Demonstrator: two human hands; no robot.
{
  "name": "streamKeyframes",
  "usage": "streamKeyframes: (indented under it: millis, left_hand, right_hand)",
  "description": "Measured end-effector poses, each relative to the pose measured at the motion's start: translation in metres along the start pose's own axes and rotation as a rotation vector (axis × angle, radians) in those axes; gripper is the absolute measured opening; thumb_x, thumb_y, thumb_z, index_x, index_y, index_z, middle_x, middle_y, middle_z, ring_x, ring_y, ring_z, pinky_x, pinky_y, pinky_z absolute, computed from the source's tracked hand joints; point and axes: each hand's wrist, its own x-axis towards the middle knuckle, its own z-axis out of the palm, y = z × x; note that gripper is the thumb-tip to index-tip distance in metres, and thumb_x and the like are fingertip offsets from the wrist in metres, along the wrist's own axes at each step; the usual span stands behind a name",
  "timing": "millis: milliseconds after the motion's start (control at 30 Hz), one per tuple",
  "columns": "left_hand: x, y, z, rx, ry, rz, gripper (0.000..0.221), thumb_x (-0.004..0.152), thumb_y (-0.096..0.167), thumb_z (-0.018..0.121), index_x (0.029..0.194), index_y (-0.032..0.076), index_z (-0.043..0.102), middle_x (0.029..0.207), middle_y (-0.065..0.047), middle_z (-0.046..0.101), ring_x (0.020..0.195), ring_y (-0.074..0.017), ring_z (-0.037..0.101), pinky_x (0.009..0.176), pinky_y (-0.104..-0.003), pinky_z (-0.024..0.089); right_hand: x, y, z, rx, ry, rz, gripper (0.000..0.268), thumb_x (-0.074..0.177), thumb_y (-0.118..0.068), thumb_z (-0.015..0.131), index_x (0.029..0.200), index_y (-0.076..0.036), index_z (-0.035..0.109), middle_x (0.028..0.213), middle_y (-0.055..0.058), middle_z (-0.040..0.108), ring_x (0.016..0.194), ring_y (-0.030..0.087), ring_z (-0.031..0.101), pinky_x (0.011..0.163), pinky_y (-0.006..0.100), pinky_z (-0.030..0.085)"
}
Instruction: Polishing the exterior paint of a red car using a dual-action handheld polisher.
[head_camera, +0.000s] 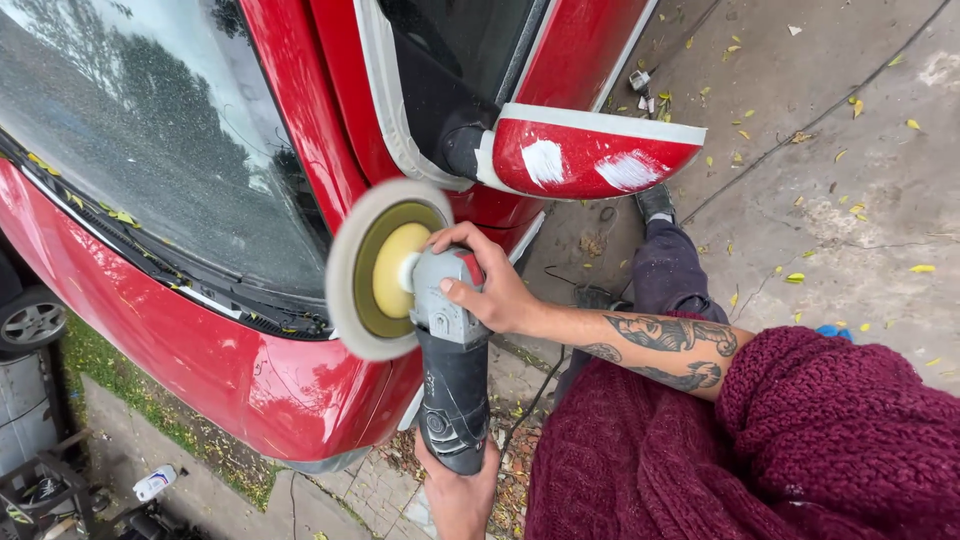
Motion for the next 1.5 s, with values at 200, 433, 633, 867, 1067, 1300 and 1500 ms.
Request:
streamKeyframes:
  millis: [200,433,633,867,1067,1300,1500]
  left_hand:
    - [0.006,0.036,-0.018,-0.061,0.152,0.081,0.105,0.064,0.03,0.085,0.15,0.009,0.029,0.102,-0.03,0.071,0.093,-0.047,0.072,0.078,-0.052,0.058]
    - [0.013,0.063,-0.032,-0.077,0.288,0.238,0.105,0.064,0.026,0.086,0.15,0.004,0.029,0.11,-0.031,0.068,0.097,-0.0469,0.07,0.081,-0.052,0.055]
    - [-0.005,0.039,-0.005,-0.076,0.318,0.216,0.106,0.065,0.024,0.085,0.15,0.002,0.027,0.107,-0.033,0.068,0.097,-0.0486,0.07,0.081,-0.053,0.056]
    - [-0.04,0.019,0.056,-0.128,0.225,0.068,0.107,0.069,0.027,0.085,0.15,0.0,0.021,0.099,-0.034,0.069,0.087,-0.0505,0.071,0.073,-0.054,0.056]
    - [-0.064,0.045,0.102,-0.187,0.099,-0.124,0.106,0.07,0.029,0.083,0.152,0.005,0.02,0.096,-0.032,0.072,0.086,-0.0481,0.073,0.072,-0.053,0.058]
    - [-0.076,0.049,0.11,-0.116,0.108,-0.205,0.108,0.069,0.032,0.085,0.15,0.004,0.02,0.096,-0.032,0.071,0.083,-0.0499,0.072,0.068,-0.055,0.056]
    - [-0.053,0.035,0.073,-0.163,0.312,0.006,0.109,0.07,0.027,0.084,0.152,0.0,0.019,0.102,-0.033,0.071,0.089,-0.0447,0.076,0.075,-0.05,0.06]
  right_hand:
    - [0.042,-0.06,0.004,0.038,-0.094,-0.083,0.046,0.094,-0.032,0.066,0.126,-0.004,0.048,0.135,0.014,0.055,0.13,0.02,0.054,0.118,0.038,0.043]
    - [0.071,-0.091,0.007,0.084,-0.175,-0.178,0.047,0.098,-0.034,0.067,0.13,-0.006,0.047,0.134,0.014,0.053,0.129,0.018,0.054,0.116,0.036,0.044]
    - [0.05,-0.064,0.011,0.121,-0.224,-0.129,0.049,0.097,-0.035,0.068,0.131,-0.006,0.047,0.134,0.014,0.054,0.128,0.019,0.055,0.12,0.038,0.043]
    - [0.012,-0.017,-0.016,0.026,-0.265,-0.007,0.053,0.094,-0.038,0.067,0.13,-0.004,0.049,0.134,0.013,0.058,0.127,0.02,0.056,0.117,0.037,0.044]
    - [-0.001,0.028,-0.067,-0.008,-0.295,0.159,0.05,0.096,-0.036,0.066,0.129,-0.003,0.049,0.132,0.013,0.059,0.127,0.02,0.056,0.116,0.038,0.043]
    - [0.005,0.013,-0.067,0.05,-0.318,0.195,0.048,0.097,-0.037,0.066,0.127,-0.004,0.047,0.133,0.014,0.059,0.128,0.02,0.056,0.117,0.039,0.043]
    - [0.033,-0.027,-0.033,0.051,-0.355,0.014,0.046,0.098,-0.037,0.064,0.128,-0.007,0.047,0.134,0.015,0.057,0.126,0.021,0.056,0.118,0.04,0.045]
